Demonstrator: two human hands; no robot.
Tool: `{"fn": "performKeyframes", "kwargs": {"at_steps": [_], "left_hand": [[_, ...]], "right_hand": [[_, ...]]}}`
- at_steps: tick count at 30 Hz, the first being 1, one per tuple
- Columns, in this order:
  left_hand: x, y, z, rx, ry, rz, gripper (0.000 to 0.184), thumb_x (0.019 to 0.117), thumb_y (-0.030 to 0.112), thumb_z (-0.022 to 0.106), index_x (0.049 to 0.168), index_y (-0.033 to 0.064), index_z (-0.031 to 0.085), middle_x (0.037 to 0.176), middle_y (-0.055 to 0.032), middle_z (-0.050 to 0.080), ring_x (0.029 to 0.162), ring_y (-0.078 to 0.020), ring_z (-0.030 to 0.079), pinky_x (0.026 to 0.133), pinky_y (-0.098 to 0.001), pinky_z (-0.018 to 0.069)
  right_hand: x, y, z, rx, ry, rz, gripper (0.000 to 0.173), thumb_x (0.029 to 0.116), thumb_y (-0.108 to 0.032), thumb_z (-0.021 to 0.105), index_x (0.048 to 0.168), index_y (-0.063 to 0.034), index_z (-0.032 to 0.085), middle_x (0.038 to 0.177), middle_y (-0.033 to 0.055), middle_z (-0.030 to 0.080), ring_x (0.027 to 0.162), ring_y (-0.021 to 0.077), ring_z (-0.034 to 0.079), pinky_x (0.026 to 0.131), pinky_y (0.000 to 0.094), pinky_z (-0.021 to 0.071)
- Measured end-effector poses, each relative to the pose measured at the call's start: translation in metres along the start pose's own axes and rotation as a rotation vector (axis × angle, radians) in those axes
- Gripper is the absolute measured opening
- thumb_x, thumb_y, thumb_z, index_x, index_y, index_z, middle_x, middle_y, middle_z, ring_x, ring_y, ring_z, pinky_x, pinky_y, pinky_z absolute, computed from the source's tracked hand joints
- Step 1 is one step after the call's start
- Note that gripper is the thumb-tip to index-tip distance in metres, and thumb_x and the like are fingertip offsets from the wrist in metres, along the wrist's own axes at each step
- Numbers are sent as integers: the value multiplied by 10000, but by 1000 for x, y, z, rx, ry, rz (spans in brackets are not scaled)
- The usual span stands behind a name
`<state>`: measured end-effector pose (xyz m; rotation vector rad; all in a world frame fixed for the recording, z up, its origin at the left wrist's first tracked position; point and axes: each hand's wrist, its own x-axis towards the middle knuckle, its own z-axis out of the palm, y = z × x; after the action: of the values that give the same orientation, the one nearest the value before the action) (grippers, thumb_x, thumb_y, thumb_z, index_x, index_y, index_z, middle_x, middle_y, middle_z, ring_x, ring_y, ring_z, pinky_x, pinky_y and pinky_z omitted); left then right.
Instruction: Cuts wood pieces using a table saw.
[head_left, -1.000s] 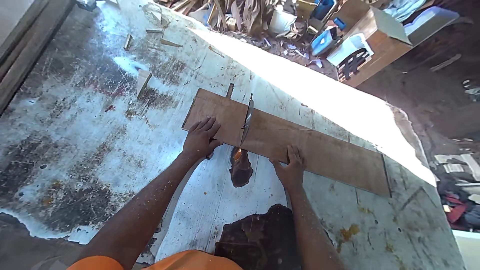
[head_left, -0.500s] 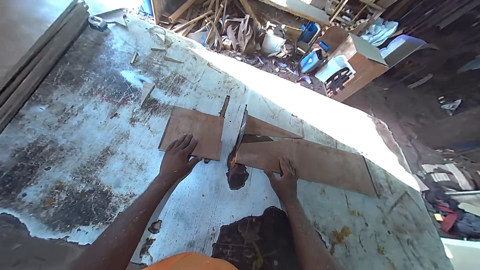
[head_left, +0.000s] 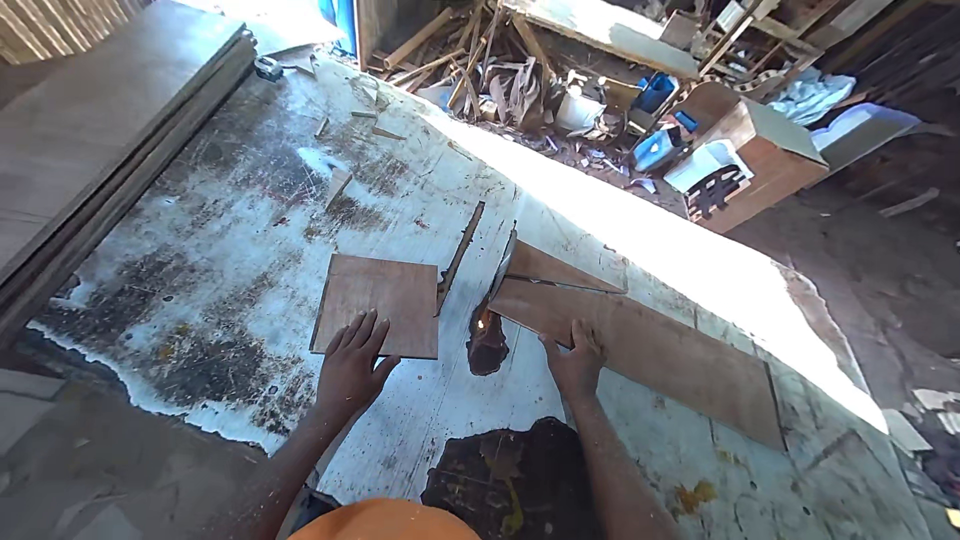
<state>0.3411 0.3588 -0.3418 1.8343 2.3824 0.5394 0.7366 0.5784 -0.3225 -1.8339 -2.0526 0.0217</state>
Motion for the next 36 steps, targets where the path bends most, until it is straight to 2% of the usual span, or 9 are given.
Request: {"fn": "performKeyframes", "kwargs": {"at_steps": [12,16,17,19,23,26,33,35,36], "left_hand": [[-43,-17,-7,27,90,-120,739,952,738,416,1557,316,466,1663,38,354,1557,-172,272,1269,-472,241],[-65,-21,-10,43,133,-221,738,950,734,422,1557,317,465,1658,30,365,1550,-179,289,1260,-490,251],[-64,-21,-11,44,137,-232,738,949,735,422,1560,322,459,1662,36,357,1552,-173,283,1260,-490,248],[-65,-18,-11,44,139,-241,743,946,736,422,1563,323,454,1667,46,344,1555,-165,274,1265,-489,240],[-63,-20,-11,59,157,-225,754,942,745,419,1564,321,454,1664,49,352,1551,-177,289,1260,-491,248],[-63,-20,-12,60,162,-224,746,941,740,425,1560,327,459,1660,46,359,1547,-175,297,1257,-490,252],[-64,-15,-16,80,162,-243,707,951,705,444,1556,341,462,1651,67,372,1538,-155,313,1250,-483,275],[-64,-12,-15,83,134,-262,712,952,712,436,1558,339,459,1661,72,353,1546,-150,292,1253,-481,270],[-64,-9,-14,80,121,-273,714,953,714,434,1555,332,466,1662,66,352,1548,-154,289,1255,-483,267]], "right_hand": [[-30,36,-40,-69,-192,-147,928,886,-793,477,1530,-125,495,1613,77,432,1520,283,349,1248,549,260],[-42,63,-81,-37,-224,-239,594,976,-652,486,1177,-172,774,1325,21,703,1209,246,674,1006,516,545],[-30,65,-86,-47,-204,-253,506,993,-587,517,1065,-171,796,1190,32,756,1076,257,725,906,525,583],[5,66,-90,-35,-224,-266,430,994,-499,600,1131,-128,770,1117,118,748,1065,341,705,920,580,561],[103,60,-57,19,-229,-364,694,930,-506,694,1479,-113,536,1584,110,453,1483,319,390,1202,567,339],[162,48,-35,-25,-289,-372,907,891,-573,710,1582,-92,373,1667,116,320,1555,314,257,1251,564,229],[222,15,-64,-73,-448,-395,406,987,-273,693,1250,35,662,1318,280,611,1286,444,556,1081,598,444],[254,35,-54,-125,-292,-180,500,975,-298,702,1210,136,619,1255,391,578,1211,552,560,977,676,479],[273,59,-40,-136,-183,-94,711,948,-381,707,1330,183,504,1327,457,485,1250,617,490,988,726,442]]}}
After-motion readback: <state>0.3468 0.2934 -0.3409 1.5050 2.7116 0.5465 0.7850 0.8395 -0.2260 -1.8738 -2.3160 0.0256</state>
